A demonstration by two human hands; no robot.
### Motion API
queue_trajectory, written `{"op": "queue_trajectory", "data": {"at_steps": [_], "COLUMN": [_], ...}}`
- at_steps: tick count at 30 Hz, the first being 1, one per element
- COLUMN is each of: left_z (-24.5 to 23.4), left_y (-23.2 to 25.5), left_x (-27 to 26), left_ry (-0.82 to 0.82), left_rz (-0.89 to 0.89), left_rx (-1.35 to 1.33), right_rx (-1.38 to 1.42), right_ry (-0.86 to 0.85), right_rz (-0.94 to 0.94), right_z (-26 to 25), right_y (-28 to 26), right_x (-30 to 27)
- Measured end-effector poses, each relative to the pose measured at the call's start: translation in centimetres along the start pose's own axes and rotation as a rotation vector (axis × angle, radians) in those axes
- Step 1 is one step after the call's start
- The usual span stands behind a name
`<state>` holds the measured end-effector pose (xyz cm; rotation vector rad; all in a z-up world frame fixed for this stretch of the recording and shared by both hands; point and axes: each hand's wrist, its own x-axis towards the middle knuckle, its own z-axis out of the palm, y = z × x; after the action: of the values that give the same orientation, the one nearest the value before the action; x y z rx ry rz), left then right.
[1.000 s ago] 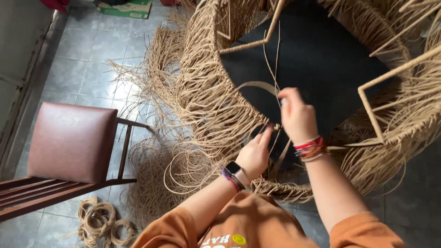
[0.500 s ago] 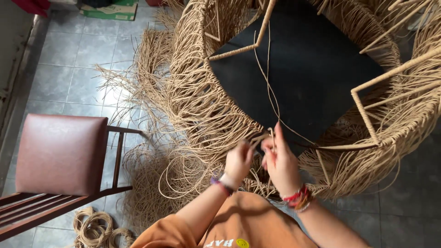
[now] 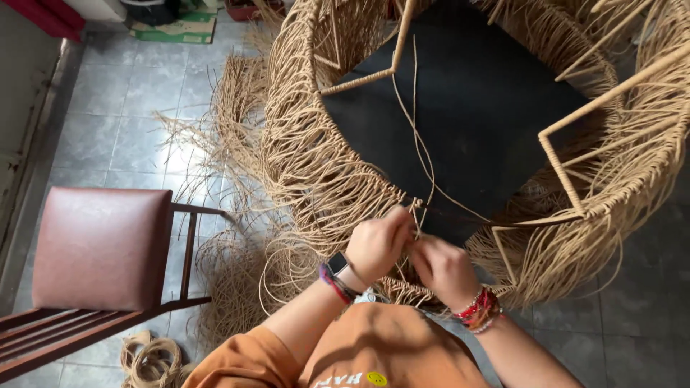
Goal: Weaving dried straw strands through a large furniture frame to create a decorative cover.
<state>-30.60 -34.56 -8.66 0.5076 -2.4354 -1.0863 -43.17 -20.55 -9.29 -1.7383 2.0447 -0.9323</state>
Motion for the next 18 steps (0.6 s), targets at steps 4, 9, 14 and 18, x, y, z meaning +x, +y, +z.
{"op": "queue_trajectory", "data": {"at_steps": [4,9,14,18], "left_z": [0.7,0.0,0.8,3.4], "left_y": [-0.5,0.0,-1.1,-2.8], "left_x": [3.4,2.1,-3.8,-5.9], "left_ry": [-0.015,0.130,0.341,0.404], "left_rz": [-0.449,-0.375,0.445,0.415], "left_rx": [-0.008,0.154,0.157,0.229], "right_rx": [-0.234,-0.220,0.706,0.825], "right_ry": [0.363,0.303,-0.194,-0.131], "right_rz": [-0.014,-0.045,0.376,0.411], "right_z": [-0.2,-0.9,-0.6,-0.1], "right_y": [-1.0,0.3,3.1,1.7], "right_x": [0.3,0.4,0.5,1.4]}}
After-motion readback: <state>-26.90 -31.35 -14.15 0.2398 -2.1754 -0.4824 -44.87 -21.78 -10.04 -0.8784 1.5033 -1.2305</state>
